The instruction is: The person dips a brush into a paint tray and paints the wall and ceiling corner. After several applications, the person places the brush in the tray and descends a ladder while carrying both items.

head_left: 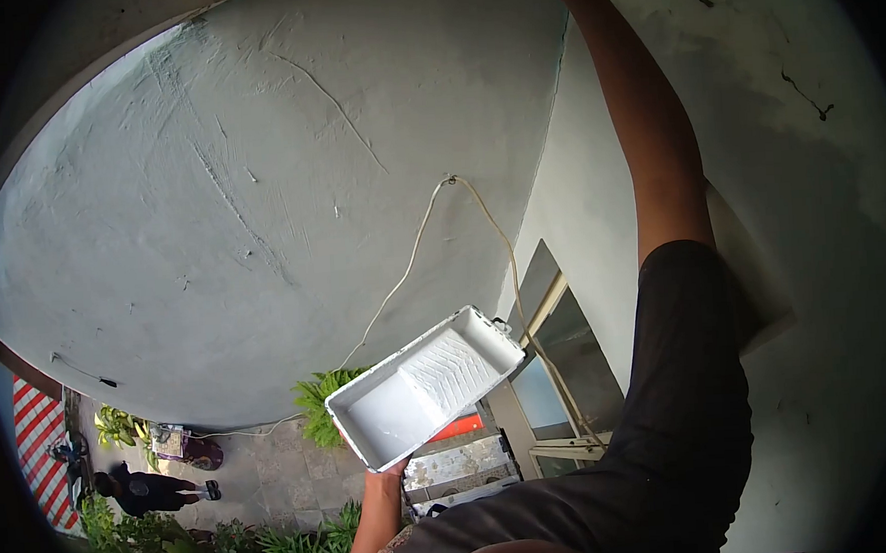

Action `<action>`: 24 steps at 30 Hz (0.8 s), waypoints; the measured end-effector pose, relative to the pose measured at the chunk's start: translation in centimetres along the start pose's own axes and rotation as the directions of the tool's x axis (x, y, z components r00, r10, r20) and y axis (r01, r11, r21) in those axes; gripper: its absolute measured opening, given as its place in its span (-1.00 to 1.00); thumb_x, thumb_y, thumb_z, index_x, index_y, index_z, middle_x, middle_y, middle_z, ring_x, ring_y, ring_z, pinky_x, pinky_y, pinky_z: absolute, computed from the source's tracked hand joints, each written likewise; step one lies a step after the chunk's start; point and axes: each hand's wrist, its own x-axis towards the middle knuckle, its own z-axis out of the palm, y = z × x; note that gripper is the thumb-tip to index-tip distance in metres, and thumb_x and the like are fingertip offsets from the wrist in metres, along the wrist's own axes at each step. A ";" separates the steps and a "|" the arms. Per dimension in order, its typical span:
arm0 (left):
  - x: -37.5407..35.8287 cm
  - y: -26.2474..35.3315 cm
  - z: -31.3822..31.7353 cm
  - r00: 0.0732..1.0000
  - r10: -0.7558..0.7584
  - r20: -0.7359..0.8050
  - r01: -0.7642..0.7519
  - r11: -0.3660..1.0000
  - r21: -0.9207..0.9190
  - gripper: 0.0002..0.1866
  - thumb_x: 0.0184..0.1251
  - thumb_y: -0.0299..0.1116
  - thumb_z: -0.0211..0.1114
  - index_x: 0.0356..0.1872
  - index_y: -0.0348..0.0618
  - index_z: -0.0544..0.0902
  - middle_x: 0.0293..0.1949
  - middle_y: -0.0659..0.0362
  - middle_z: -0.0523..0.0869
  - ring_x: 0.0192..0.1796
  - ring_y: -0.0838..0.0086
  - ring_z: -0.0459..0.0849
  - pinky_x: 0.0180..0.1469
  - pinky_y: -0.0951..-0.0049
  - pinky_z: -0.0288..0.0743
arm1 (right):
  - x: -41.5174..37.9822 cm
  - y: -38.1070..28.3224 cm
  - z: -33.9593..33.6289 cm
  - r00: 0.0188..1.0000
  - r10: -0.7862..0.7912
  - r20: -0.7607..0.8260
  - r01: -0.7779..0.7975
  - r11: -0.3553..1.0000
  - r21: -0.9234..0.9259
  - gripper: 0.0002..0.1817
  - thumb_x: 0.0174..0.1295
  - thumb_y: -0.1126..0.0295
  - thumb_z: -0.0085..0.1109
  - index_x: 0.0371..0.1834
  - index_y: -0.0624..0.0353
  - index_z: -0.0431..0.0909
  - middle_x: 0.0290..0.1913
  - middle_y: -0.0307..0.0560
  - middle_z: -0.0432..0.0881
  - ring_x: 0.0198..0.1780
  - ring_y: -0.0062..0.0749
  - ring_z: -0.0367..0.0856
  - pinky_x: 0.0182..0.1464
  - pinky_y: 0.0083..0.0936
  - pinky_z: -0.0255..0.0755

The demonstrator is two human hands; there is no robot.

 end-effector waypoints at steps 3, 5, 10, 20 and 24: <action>0.7 -0.4 0.5 1.000 0.012 0.007 -0.012 1.000 -0.004 -0.30 0.44 0.23 -0.20 0.39 -0.05 0.29 0.32 0.03 0.44 0.35 0.10 0.42 0.36 -0.09 0.31 | -4.5 0.3 2.8 0.990 -0.070 0.120 0.075 0.996 -0.039 -0.96 0.07 0.57 0.28 -0.47 0.27 0.59 -0.45 -0.01 0.59 -0.39 -0.14 0.58 -0.28 -0.36 0.47; 0.2 0.0 0.3 1.000 0.015 0.007 -0.015 1.000 0.003 -0.30 0.44 0.23 -0.20 0.39 -0.05 0.29 0.32 0.03 0.44 0.35 0.10 0.42 0.36 -0.09 0.31 | -6.7 -0.4 2.8 0.969 -0.029 0.244 0.037 0.999 -0.026 -0.96 0.08 0.57 0.28 -0.45 0.26 0.61 -0.45 -0.02 0.61 -0.39 -0.17 0.60 -0.28 -0.37 0.47; -0.3 0.4 0.1 0.998 0.047 0.031 -0.047 0.999 0.004 -0.30 0.43 0.23 -0.20 0.39 -0.05 0.29 0.32 0.03 0.44 0.35 0.10 0.42 0.36 -0.09 0.31 | -6.9 -2.7 0.7 0.765 0.269 0.585 -0.404 0.908 0.111 -0.95 0.11 0.53 0.33 -0.41 0.25 0.64 -0.41 -0.05 0.66 -0.35 -0.25 0.64 -0.26 -0.39 0.49; -1.0 0.4 0.1 0.995 0.075 0.063 -0.077 0.997 0.027 -0.29 0.43 0.25 -0.21 0.40 -0.05 0.29 0.32 0.03 0.44 0.35 0.10 0.42 0.36 -0.09 0.31 | -3.6 -0.8 1.5 0.989 0.054 0.138 -0.057 0.998 0.013 -0.96 0.13 0.57 0.31 -0.41 0.27 0.62 -0.35 -0.03 0.66 -0.31 -0.22 0.65 -0.23 -0.43 0.49; -0.6 0.1 0.3 0.997 0.049 0.063 -0.052 0.998 0.040 -0.28 0.43 0.25 -0.21 0.40 -0.05 0.29 0.32 0.03 0.44 0.35 0.10 0.41 0.36 -0.09 0.31 | -10.4 -2.9 3.3 0.907 0.084 0.413 -0.083 0.996 -0.021 -0.92 0.17 0.42 0.29 -0.27 0.08 0.67 -0.27 -0.23 0.70 -0.25 -0.27 0.69 -0.12 -0.38 0.56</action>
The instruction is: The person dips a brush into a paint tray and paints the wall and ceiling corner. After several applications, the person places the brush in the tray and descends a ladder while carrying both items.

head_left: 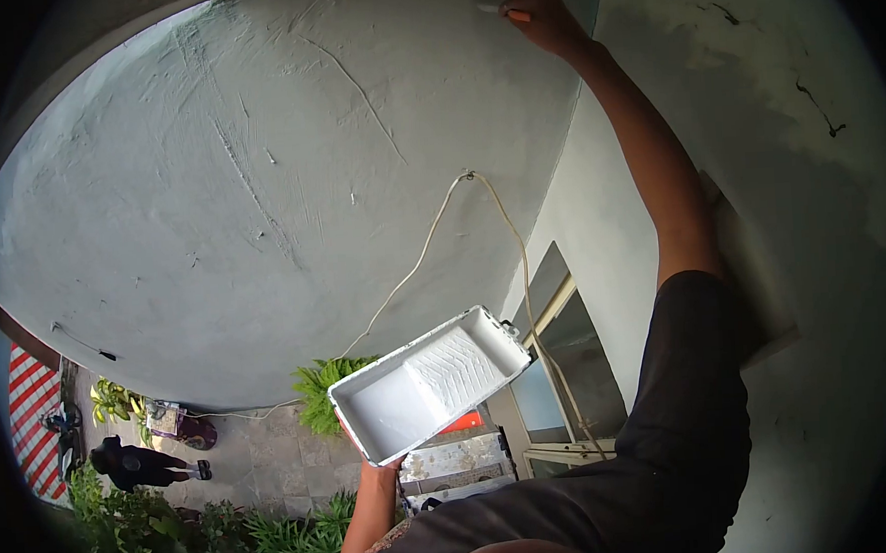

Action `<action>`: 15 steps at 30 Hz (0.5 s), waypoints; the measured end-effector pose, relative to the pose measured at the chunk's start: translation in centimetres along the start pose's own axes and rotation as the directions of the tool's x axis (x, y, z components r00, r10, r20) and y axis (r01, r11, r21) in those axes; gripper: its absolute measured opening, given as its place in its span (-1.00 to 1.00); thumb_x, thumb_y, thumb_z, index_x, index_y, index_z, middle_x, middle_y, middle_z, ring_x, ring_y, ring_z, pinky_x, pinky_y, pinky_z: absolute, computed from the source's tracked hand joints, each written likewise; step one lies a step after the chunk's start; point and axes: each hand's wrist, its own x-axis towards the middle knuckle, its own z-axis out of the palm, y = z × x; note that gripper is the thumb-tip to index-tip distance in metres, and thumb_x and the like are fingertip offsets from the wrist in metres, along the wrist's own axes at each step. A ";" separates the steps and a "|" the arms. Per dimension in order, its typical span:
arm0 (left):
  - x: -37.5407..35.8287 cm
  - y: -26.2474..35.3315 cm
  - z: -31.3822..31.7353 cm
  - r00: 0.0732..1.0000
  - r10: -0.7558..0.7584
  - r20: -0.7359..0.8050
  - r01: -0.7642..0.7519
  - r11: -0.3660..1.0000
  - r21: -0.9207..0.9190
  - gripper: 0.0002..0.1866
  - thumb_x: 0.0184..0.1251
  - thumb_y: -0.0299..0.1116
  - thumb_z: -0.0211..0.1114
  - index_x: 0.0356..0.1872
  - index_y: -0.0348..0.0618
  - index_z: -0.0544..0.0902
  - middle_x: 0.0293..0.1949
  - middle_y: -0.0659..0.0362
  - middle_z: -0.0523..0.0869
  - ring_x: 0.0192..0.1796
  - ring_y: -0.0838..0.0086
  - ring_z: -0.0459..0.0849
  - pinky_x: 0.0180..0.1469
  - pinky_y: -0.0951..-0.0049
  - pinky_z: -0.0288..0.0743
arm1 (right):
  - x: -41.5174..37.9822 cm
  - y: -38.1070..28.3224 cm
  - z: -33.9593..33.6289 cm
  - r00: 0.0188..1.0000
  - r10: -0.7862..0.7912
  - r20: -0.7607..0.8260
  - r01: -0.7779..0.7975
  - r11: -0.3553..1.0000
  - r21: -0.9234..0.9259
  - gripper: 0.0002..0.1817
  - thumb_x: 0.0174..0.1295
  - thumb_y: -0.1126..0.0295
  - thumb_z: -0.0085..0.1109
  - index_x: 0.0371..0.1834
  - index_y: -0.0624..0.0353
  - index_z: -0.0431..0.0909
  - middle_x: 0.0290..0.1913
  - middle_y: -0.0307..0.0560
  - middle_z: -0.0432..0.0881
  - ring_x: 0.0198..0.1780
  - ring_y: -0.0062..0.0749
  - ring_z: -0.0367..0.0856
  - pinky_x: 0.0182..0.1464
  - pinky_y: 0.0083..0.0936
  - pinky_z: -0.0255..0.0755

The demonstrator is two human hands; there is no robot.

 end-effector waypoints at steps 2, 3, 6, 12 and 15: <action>0.0 0.1 0.0 1.000 -0.013 0.007 0.013 1.000 0.008 -0.28 0.43 0.25 -0.21 0.40 -0.05 0.29 0.32 0.03 0.44 0.35 0.10 0.41 0.36 -0.09 0.31 | -0.9 -1.5 -0.1 0.993 0.037 0.110 -0.040 0.999 0.021 -0.91 0.18 0.41 0.29 -0.26 0.09 0.67 -0.26 -0.21 0.69 -0.24 -0.28 0.69 -0.13 -0.37 0.56; -0.2 0.3 -0.1 1.000 -0.017 0.013 0.017 1.000 0.012 -0.28 0.43 0.25 -0.21 0.40 -0.05 0.29 0.32 0.03 0.44 0.35 0.10 0.41 0.36 -0.09 0.31 | -0.9 -2.0 -0.3 0.974 0.064 0.218 -0.075 0.996 0.043 -0.90 0.18 0.40 0.29 -0.26 0.09 0.67 -0.26 -0.20 0.69 -0.24 -0.28 0.69 -0.13 -0.36 0.56; 0.0 0.3 0.1 0.999 -0.020 0.026 0.020 1.000 0.021 -0.28 0.42 0.26 -0.21 0.40 -0.05 0.29 0.32 0.03 0.44 0.35 0.10 0.41 0.36 -0.08 0.31 | 2.6 -0.3 -1.7 0.985 0.028 0.173 -0.032 0.999 0.019 -0.91 0.17 0.40 0.29 -0.27 0.09 0.67 -0.23 -0.17 0.68 -0.21 -0.30 0.68 -0.12 -0.39 0.56; 1.0 0.0 0.9 0.999 -0.015 0.041 0.014 0.999 0.039 -0.27 0.42 0.26 -0.22 0.40 -0.05 0.28 0.32 0.03 0.43 0.35 0.10 0.41 0.36 -0.08 0.31 | 9.8 -0.6 -6.1 0.924 -0.068 -0.377 0.110 0.990 0.090 -0.98 0.13 0.60 0.25 -0.40 0.27 0.62 -0.37 0.01 0.64 -0.32 -0.17 0.64 -0.24 -0.41 0.49; 0.9 -0.2 0.9 0.999 -0.009 0.047 0.007 0.999 0.042 -0.27 0.42 0.27 -0.22 0.40 -0.05 0.28 0.32 0.03 0.43 0.35 0.10 0.41 0.36 -0.08 0.31 | 8.1 -0.1 -3.5 0.962 -0.060 -0.268 0.094 0.989 0.116 -0.99 0.13 0.58 0.26 -0.41 0.27 0.62 -0.36 0.01 0.64 -0.31 -0.18 0.65 -0.23 -0.40 0.49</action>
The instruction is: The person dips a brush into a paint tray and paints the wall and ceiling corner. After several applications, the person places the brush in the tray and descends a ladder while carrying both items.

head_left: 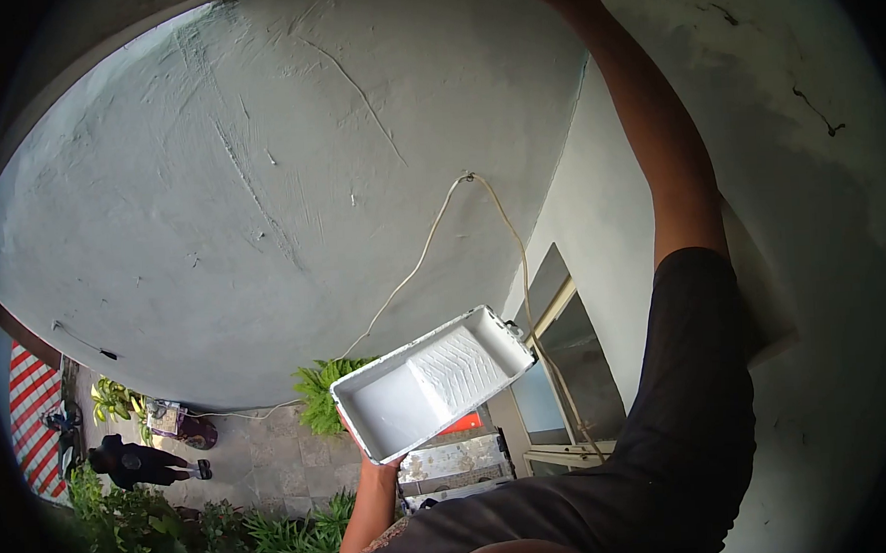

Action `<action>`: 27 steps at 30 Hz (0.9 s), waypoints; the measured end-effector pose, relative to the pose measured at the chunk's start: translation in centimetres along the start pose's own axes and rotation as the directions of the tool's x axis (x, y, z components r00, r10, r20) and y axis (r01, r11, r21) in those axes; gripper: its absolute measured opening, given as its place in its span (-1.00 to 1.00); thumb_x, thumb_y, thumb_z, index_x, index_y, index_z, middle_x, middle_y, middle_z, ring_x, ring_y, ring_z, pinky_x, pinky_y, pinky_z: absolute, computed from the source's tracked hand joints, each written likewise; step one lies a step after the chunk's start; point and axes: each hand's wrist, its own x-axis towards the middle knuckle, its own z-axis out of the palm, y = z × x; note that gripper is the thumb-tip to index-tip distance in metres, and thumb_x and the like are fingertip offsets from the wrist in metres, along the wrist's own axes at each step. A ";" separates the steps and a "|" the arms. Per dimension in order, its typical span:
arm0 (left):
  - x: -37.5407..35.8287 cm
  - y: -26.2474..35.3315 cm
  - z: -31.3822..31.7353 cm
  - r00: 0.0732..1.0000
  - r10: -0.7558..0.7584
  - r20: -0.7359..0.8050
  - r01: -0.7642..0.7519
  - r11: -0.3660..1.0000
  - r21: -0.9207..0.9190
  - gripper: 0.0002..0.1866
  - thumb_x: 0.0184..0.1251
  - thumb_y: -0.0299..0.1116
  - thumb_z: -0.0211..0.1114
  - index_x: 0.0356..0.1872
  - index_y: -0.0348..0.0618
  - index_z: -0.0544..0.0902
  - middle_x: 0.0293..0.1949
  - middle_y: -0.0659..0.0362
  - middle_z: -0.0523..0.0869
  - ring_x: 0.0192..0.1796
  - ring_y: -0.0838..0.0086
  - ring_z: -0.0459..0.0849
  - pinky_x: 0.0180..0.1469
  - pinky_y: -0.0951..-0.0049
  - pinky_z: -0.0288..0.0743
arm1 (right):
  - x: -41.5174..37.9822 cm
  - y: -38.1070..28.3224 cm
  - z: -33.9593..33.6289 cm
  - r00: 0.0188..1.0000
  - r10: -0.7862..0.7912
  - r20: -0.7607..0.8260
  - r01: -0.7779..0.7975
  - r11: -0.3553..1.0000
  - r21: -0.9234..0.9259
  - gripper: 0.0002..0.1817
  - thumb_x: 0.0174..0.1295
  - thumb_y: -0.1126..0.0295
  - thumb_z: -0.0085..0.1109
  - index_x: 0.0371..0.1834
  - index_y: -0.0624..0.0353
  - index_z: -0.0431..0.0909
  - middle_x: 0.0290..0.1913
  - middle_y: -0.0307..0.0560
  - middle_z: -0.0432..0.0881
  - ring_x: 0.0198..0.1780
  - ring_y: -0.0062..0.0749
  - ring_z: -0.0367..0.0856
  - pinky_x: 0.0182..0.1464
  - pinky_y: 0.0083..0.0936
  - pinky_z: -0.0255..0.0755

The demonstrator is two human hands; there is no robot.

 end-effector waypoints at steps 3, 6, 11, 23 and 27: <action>-0.5 0.4 -0.3 1.000 -0.013 0.005 0.013 1.000 0.006 -0.26 0.42 0.27 -0.22 0.40 -0.04 0.28 0.33 0.03 0.43 0.35 0.10 0.41 0.36 -0.08 0.31 | -4.1 -1.0 1.2 0.976 -0.101 0.192 0.133 0.978 -0.159 -0.96 0.13 0.55 0.29 -0.40 0.28 0.63 -0.35 0.01 0.66 -0.31 -0.19 0.65 -0.22 -0.39 0.50; -1.1 0.3 -0.6 1.000 -0.020 0.019 0.020 1.000 0.016 -0.26 0.42 0.28 -0.22 0.40 -0.04 0.28 0.33 0.03 0.43 0.35 0.10 0.41 0.36 -0.08 0.31 | -6.1 -2.7 1.1 0.776 0.250 0.578 -0.215 0.968 -0.131 -0.90 0.15 0.39 0.31 -0.31 0.13 0.67 -0.27 -0.12 0.68 -0.22 -0.28 0.66 -0.13 -0.41 0.53; -1.5 0.4 -0.4 0.999 -0.010 0.036 0.008 0.999 0.045 -0.26 0.41 0.28 -0.22 0.40 -0.04 0.28 0.33 0.03 0.43 0.35 0.10 0.41 0.36 -0.08 0.31 | -2.6 0.8 -0.7 0.915 0.152 0.373 -0.135 0.988 -0.073 -0.95 0.13 0.48 0.29 -0.36 0.20 0.65 -0.30 -0.05 0.67 -0.25 -0.21 0.66 -0.17 -0.38 0.51; -1.8 0.1 -0.3 0.996 -0.011 0.088 0.004 0.997 0.082 -0.24 0.41 0.30 -0.23 0.41 -0.04 0.28 0.33 0.03 0.43 0.35 0.10 0.41 0.35 -0.08 0.31 | -11.1 -2.2 0.7 0.913 0.142 0.382 -0.092 0.985 -0.148 -0.93 0.08 0.53 0.23 -0.35 0.19 0.61 -0.33 -0.08 0.61 -0.19 -0.16 0.63 -0.13 -0.29 0.52; -1.1 0.7 0.0 0.995 -0.046 0.084 0.038 0.995 0.093 -0.24 0.41 0.30 -0.23 0.41 -0.04 0.28 0.33 0.03 0.43 0.35 0.10 0.41 0.35 -0.08 0.31 | -12.3 -4.4 1.1 0.683 0.274 0.677 -0.226 0.961 -0.162 -0.93 0.07 0.55 0.24 -0.37 0.19 0.62 -0.32 -0.09 0.61 -0.21 -0.16 0.63 -0.13 -0.28 0.52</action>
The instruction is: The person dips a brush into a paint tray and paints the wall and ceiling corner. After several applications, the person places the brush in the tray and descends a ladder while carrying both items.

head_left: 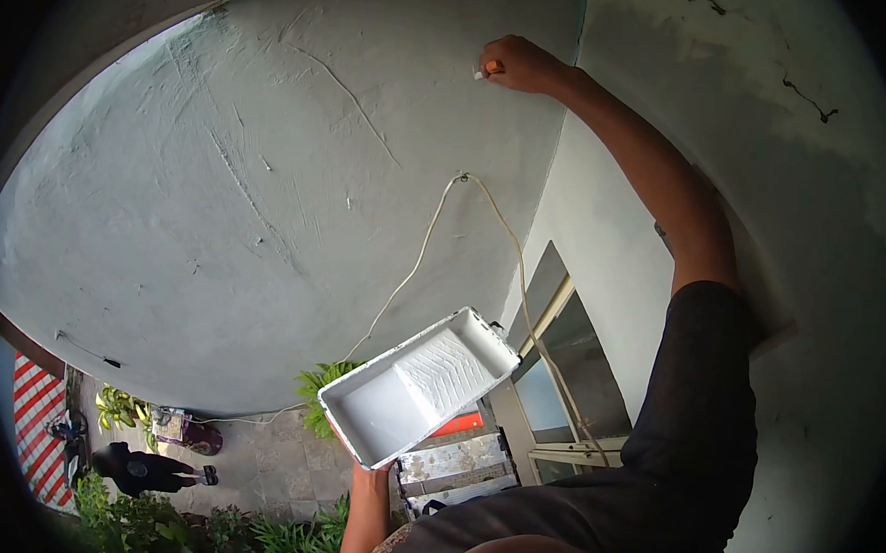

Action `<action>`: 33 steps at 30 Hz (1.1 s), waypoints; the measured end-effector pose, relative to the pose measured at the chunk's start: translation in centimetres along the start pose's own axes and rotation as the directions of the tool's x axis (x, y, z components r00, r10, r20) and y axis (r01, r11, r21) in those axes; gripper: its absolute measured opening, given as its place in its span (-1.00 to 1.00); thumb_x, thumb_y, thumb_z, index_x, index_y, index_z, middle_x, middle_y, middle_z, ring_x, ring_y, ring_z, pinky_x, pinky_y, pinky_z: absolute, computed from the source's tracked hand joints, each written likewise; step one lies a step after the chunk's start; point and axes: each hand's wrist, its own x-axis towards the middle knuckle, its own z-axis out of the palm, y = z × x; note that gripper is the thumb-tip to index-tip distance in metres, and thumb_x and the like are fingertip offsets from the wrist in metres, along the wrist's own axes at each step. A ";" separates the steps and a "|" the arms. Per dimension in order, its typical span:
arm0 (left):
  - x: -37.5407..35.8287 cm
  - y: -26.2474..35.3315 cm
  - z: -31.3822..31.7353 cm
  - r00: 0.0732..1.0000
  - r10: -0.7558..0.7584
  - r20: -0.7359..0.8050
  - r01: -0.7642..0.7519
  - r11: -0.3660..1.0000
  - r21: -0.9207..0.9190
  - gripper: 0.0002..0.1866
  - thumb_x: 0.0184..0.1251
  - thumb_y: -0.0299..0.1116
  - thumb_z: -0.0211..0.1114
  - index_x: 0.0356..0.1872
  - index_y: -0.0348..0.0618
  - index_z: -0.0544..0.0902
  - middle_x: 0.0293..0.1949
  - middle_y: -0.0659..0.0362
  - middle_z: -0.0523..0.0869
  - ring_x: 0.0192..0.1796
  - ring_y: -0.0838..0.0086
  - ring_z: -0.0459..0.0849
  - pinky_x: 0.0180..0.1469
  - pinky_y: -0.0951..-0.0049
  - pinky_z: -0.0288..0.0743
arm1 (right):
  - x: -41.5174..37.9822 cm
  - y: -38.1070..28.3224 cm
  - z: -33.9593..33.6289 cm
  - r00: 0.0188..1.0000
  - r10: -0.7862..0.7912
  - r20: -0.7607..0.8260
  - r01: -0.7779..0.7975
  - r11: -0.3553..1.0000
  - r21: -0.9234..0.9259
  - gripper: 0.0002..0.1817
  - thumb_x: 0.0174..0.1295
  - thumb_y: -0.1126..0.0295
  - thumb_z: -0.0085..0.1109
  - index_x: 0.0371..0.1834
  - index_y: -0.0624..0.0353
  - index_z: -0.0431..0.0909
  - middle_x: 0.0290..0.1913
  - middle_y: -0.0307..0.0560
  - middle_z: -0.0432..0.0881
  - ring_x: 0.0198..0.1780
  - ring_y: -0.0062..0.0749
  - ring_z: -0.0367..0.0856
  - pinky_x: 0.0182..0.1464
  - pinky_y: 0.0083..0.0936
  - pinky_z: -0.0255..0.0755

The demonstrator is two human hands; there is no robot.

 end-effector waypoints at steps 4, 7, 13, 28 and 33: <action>0.0 -0.5 0.2 1.000 -0.002 0.013 0.002 1.000 0.012 -0.24 0.40 0.31 -0.23 0.41 -0.04 0.27 0.33 0.03 0.43 0.35 0.10 0.41 0.35 -0.07 0.31 | 3.2 2.3 -4.1 0.969 -0.124 -0.213 0.124 0.992 -0.016 -0.92 0.06 0.53 0.26 -0.37 0.16 0.60 -0.24 -0.11 0.63 -0.19 -0.17 0.62 -0.12 -0.27 0.54; 0.6 -0.1 0.5 1.000 -0.004 0.027 0.003 1.000 0.027 -0.23 0.40 0.31 -0.24 0.41 -0.04 0.27 0.33 0.03 0.43 0.35 0.10 0.41 0.35 -0.07 0.32 | 5.8 2.6 -10.3 0.859 -0.237 -0.455 0.240 0.969 -0.053 -0.96 0.16 0.54 0.24 -0.39 0.28 0.62 -0.37 0.02 0.62 -0.33 -0.11 0.63 -0.28 -0.35 0.47; 2.0 0.3 1.2 0.997 -0.009 0.071 0.006 0.999 0.038 -0.23 0.40 0.32 -0.24 0.41 -0.04 0.27 0.33 0.03 0.42 0.35 0.10 0.41 0.35 -0.07 0.32 | 4.5 3.7 -5.9 0.727 -0.233 -0.646 0.165 0.972 -0.164 -0.94 0.09 0.56 0.26 -0.37 0.20 0.59 -0.29 -0.05 0.63 -0.24 -0.15 0.61 -0.19 -0.31 0.51; 2.1 0.7 0.6 0.989 -0.099 0.107 0.097 0.995 0.022 -0.21 0.39 0.33 -0.25 0.41 -0.04 0.27 0.33 0.03 0.42 0.35 0.10 0.41 0.35 -0.07 0.32 | 1.1 6.3 0.9 0.977 0.054 -0.205 -0.025 0.990 0.142 -0.76 0.12 0.45 0.33 -0.12 0.12 0.67 -0.19 -0.01 0.69 -0.16 -0.18 0.68 -0.08 -0.35 0.56; 2.2 0.7 0.8 0.989 -0.091 0.120 0.087 0.995 0.040 -0.21 0.39 0.34 -0.25 0.41 -0.04 0.27 0.33 0.03 0.42 0.36 0.10 0.41 0.35 -0.07 0.32 | 3.4 5.9 -9.3 0.823 -0.053 -0.566 0.013 0.997 -0.075 -0.92 0.14 0.52 0.26 -0.30 0.19 0.62 -0.29 -0.02 0.64 -0.26 -0.17 0.64 -0.20 -0.38 0.51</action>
